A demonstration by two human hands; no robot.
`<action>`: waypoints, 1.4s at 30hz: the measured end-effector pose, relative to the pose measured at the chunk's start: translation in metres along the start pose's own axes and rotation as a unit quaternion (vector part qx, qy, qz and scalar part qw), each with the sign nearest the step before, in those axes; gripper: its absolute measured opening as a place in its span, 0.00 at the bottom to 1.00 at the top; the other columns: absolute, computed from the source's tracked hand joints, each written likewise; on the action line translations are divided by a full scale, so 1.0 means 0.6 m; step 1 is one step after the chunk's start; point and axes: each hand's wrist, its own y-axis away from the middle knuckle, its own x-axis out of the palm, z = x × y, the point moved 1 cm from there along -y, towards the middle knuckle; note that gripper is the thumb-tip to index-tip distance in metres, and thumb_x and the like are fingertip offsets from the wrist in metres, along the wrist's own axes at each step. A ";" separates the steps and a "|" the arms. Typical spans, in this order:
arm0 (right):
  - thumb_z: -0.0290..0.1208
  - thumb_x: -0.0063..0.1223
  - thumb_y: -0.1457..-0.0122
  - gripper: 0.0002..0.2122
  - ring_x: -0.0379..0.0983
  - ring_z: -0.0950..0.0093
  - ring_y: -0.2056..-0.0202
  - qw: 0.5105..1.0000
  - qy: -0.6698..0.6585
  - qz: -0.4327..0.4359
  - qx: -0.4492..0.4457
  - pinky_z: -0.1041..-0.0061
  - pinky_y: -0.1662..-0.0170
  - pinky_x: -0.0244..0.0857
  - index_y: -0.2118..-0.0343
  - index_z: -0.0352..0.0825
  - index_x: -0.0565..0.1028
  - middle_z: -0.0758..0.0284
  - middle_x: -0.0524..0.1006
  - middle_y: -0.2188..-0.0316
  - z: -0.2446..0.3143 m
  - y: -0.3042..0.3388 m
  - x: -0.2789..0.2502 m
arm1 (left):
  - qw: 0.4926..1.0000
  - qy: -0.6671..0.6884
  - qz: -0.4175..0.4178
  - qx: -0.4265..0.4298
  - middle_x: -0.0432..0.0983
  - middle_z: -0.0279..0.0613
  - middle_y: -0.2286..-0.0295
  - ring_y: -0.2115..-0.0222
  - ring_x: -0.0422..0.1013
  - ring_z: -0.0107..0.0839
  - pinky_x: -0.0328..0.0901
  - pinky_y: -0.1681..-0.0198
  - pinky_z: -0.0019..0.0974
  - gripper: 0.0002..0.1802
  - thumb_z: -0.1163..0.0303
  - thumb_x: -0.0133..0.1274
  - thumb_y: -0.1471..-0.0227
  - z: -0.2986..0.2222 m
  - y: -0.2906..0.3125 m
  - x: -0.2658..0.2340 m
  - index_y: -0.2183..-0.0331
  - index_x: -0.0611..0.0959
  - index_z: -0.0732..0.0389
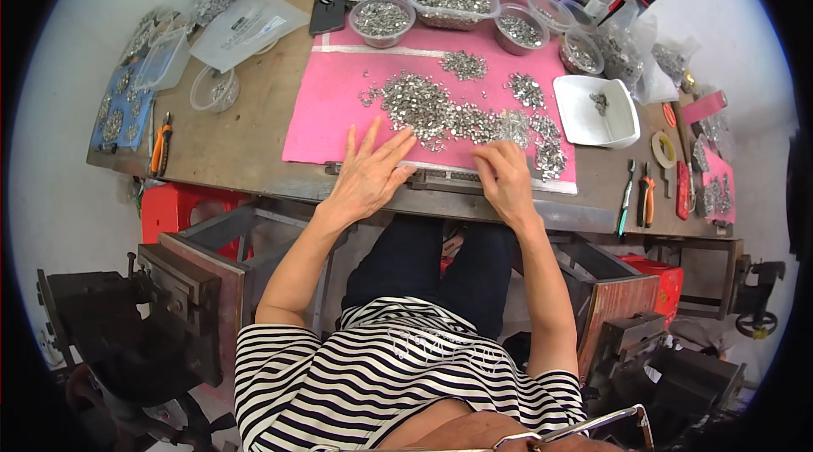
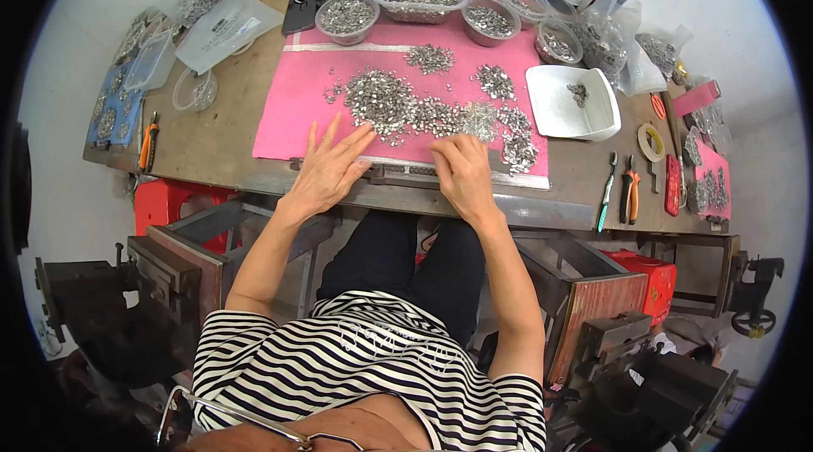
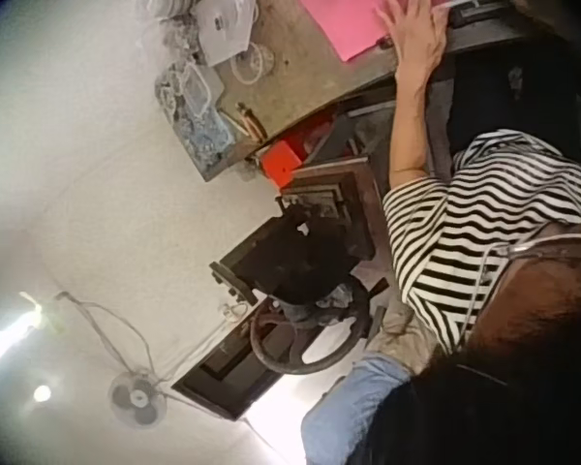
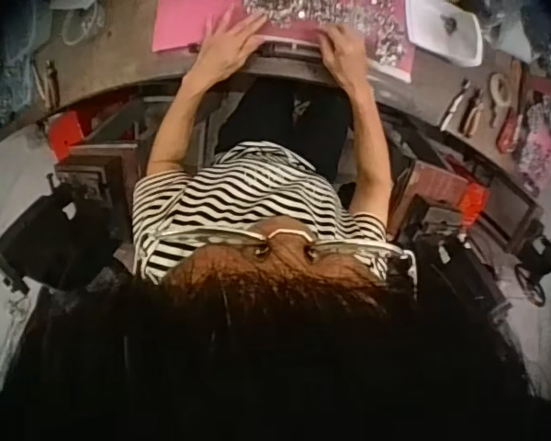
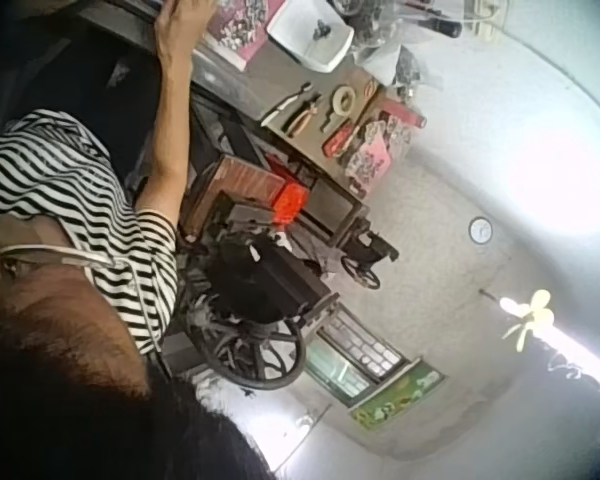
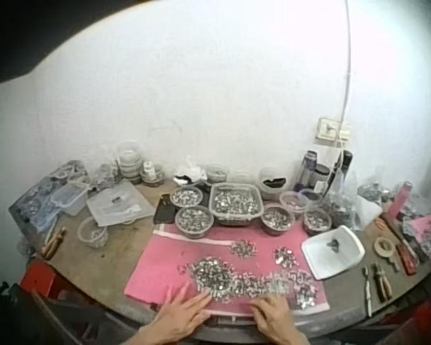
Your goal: The person arranges small metal pieces into a metal fixture by hand, then places the fixture into a manual press machine and rotates the wheel to press them.
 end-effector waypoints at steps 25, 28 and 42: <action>0.23 0.56 0.42 0.15 0.67 0.62 0.41 0.973 0.049 0.203 -0.103 0.60 0.39 0.57 0.52 0.37 0.81 0.72 0.79 0.45 0.017 -0.043 0.051 | 0.983 0.116 -0.133 -0.046 0.82 0.36 0.65 0.58 0.73 0.38 0.54 0.43 0.56 0.09 0.67 0.60 0.45 0.035 -0.022 -0.010 0.60 0.88 0.53; 0.23 0.57 0.42 0.14 0.68 0.62 0.41 0.972 0.051 0.206 -0.100 0.61 0.38 0.57 0.53 0.37 0.82 0.73 0.79 0.46 0.013 -0.038 0.032 | 0.985 0.033 -0.163 -0.034 0.77 0.32 0.73 0.69 0.68 0.33 0.56 0.50 0.47 0.05 0.68 0.62 0.48 0.032 -0.023 -0.016 0.66 0.88 0.52; 0.22 0.60 0.45 0.07 0.73 0.64 0.60 0.994 0.010 0.107 -0.005 0.64 0.54 0.63 0.64 0.36 0.82 0.65 0.78 0.68 0.001 -0.059 0.039 | 0.982 -0.020 -0.187 -0.012 0.75 0.33 0.75 0.67 0.70 0.36 0.54 0.46 0.52 0.05 0.66 0.64 0.50 0.028 -0.053 0.010 0.69 0.86 0.53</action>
